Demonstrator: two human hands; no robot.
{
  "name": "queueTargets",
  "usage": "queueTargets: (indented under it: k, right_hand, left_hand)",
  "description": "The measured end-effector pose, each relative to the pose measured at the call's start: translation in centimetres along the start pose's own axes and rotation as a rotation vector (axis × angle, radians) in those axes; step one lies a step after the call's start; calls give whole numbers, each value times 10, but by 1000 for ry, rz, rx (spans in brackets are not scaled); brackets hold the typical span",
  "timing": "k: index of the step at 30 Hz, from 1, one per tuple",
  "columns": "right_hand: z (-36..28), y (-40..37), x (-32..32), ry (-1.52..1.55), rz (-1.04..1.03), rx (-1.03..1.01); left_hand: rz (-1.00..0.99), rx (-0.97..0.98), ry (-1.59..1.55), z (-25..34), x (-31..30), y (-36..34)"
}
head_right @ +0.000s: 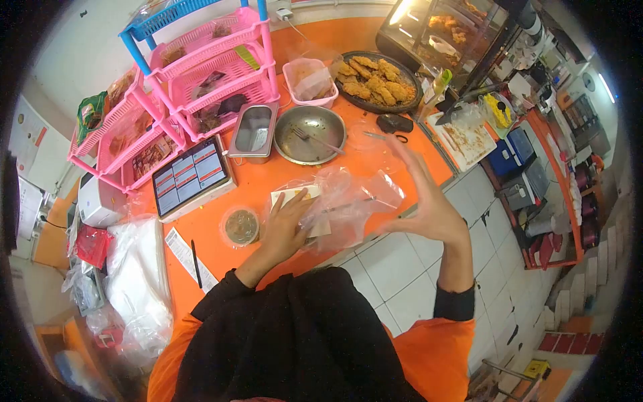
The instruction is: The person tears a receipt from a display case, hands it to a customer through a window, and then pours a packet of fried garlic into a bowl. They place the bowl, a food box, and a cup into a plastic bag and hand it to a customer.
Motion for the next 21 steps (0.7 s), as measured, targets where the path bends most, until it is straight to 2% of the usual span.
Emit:
queueTargets:
  k: [1,4,6,9,11,15,18,21]
  right_hand:
    - [37,-27,15,95,-24,74]
    - [72,-57,73,261,108,240]
    - [100,-69,112,140,246,155]
    - [30,-18,121,-530,219,44]
    - [33,-20,145,-394,262,-1]
    - [48,-30,143,-170,290,30]
    - [110,-78,128,379,616,373]
    - [143,-118,127,690,757,655]
  left_hand:
    - [2,-14,-8,5,-4,-2]
    - [-13,9,55,8,-4,0]
    - [-8,18,67,8,-3,-3]
    - [51,0,-79,3,-4,0]
    - [76,-15,-265,3,-4,3]
    - [37,-5,-259,11,3,4]
    - [21,38,-70,14,6,-3]
    - [70,56,61,16,5,-10]
Point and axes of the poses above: each hand's wrist, its own y-axis towards the middle knuckle, its own x-axis out of the palm, z = x × y, the point moved 10 cm from there along y, towards the middle knuckle, and after that the axes turned 12 degrees about -x, right-handed, at the moved point
